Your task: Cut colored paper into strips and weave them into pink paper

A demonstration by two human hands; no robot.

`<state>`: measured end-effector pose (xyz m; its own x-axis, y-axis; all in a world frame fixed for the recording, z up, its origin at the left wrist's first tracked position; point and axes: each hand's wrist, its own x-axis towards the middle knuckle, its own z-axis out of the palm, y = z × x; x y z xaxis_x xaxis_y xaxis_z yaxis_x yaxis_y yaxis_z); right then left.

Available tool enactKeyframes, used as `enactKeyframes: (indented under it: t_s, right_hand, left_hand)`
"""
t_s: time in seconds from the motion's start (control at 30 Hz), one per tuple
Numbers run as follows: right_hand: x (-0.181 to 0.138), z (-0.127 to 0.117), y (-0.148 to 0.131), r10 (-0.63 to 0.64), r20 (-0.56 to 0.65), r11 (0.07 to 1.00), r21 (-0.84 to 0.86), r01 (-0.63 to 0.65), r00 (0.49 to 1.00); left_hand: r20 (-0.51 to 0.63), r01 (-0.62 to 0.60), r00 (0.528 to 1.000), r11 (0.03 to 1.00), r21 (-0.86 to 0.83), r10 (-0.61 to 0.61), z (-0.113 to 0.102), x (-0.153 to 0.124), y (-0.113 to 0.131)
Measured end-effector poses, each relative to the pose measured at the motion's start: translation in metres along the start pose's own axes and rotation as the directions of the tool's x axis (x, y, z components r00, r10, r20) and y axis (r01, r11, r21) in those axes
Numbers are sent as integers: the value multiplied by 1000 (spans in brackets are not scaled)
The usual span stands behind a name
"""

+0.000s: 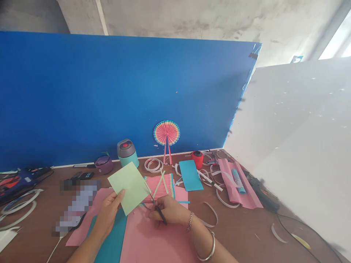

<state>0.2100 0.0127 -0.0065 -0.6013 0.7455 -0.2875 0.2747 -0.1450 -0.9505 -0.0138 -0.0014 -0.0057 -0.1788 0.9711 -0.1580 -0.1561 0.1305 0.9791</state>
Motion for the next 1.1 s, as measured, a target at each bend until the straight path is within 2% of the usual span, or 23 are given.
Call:
enactKeyframes:
  t_s: [1.1]
  right_hand:
    - [2,0,1,21,-16,1000,-7,-21,1000]
  left_hand:
    - [7,8,1000,1000,-30,-8,-1,1,-3]
